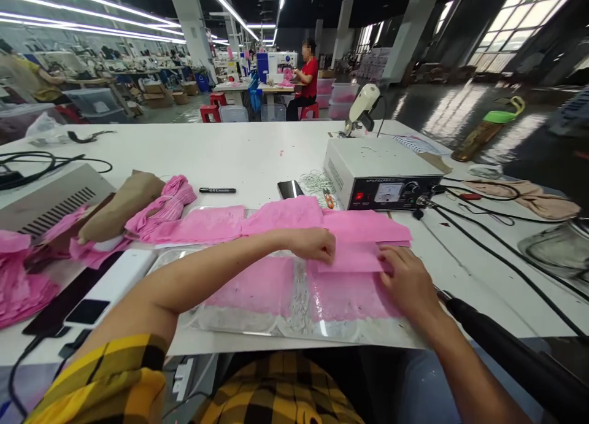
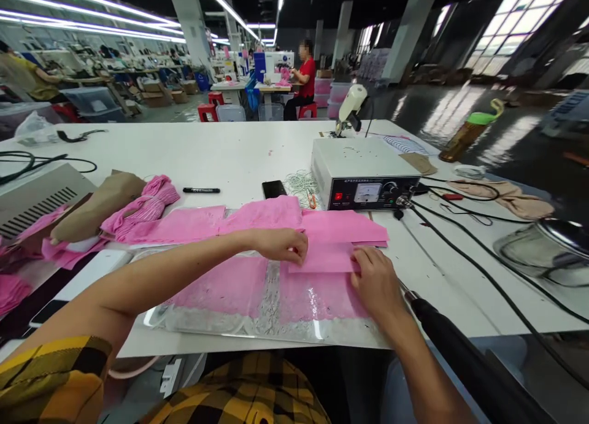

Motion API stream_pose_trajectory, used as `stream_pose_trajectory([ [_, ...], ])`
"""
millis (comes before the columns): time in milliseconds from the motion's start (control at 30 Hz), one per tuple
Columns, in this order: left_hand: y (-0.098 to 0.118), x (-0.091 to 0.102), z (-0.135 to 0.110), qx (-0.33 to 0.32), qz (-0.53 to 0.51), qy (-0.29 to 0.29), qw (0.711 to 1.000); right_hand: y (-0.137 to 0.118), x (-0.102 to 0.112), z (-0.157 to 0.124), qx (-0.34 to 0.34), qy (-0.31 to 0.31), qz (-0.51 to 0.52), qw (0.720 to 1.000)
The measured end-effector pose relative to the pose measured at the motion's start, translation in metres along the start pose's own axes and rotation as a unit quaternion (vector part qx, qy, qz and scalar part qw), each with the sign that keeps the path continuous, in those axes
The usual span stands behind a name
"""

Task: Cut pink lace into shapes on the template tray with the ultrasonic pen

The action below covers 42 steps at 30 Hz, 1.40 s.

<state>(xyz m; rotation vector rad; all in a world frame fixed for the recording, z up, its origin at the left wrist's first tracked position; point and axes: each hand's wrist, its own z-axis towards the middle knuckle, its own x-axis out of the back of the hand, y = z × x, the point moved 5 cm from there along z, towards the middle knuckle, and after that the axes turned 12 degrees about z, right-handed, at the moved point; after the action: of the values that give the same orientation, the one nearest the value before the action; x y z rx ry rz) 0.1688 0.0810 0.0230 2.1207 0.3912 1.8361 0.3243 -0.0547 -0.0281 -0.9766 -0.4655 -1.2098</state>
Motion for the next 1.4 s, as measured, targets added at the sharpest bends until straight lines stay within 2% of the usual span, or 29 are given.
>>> stream_pose_trajectory([
  [133,0.022,-0.026,-0.015,-0.024,-0.020,-0.029,0.999,-0.013,0.012,-0.037,0.093,0.004,0.013,0.996],
  [267,0.034,-0.042,-0.020,-0.021,-0.008,-0.035,0.999,-0.018,0.019,-0.053,0.142,0.021,-0.001,0.990],
  [467,0.044,-0.049,-0.025,-0.013,0.028,-0.011,0.999,-0.017,0.028,-0.061,0.112,0.020,-0.004,0.994],
  [800,0.054,-0.051,-0.028,-0.008,0.118,0.029,0.993,-0.005,0.031,-0.071,0.022,0.068,-0.021,0.997],
  [967,0.070,-0.052,-0.008,0.021,0.135,0.036,0.990,-0.007,0.033,-0.072,0.026,0.104,-0.007,0.994],
  [1167,0.091,-0.057,0.043,0.055,0.162,0.046,0.984,-0.009,0.035,-0.071,0.012,0.124,-0.008,0.992],
  [1267,0.095,-0.062,0.064,0.077,0.156,0.041,0.984,-0.009,0.035,-0.072,0.012,0.136,-0.010,0.991],
  [1400,0.096,-0.068,0.075,0.094,0.125,0.035,0.987,-0.006,0.033,-0.074,0.005,0.140,-0.003,0.990],
])
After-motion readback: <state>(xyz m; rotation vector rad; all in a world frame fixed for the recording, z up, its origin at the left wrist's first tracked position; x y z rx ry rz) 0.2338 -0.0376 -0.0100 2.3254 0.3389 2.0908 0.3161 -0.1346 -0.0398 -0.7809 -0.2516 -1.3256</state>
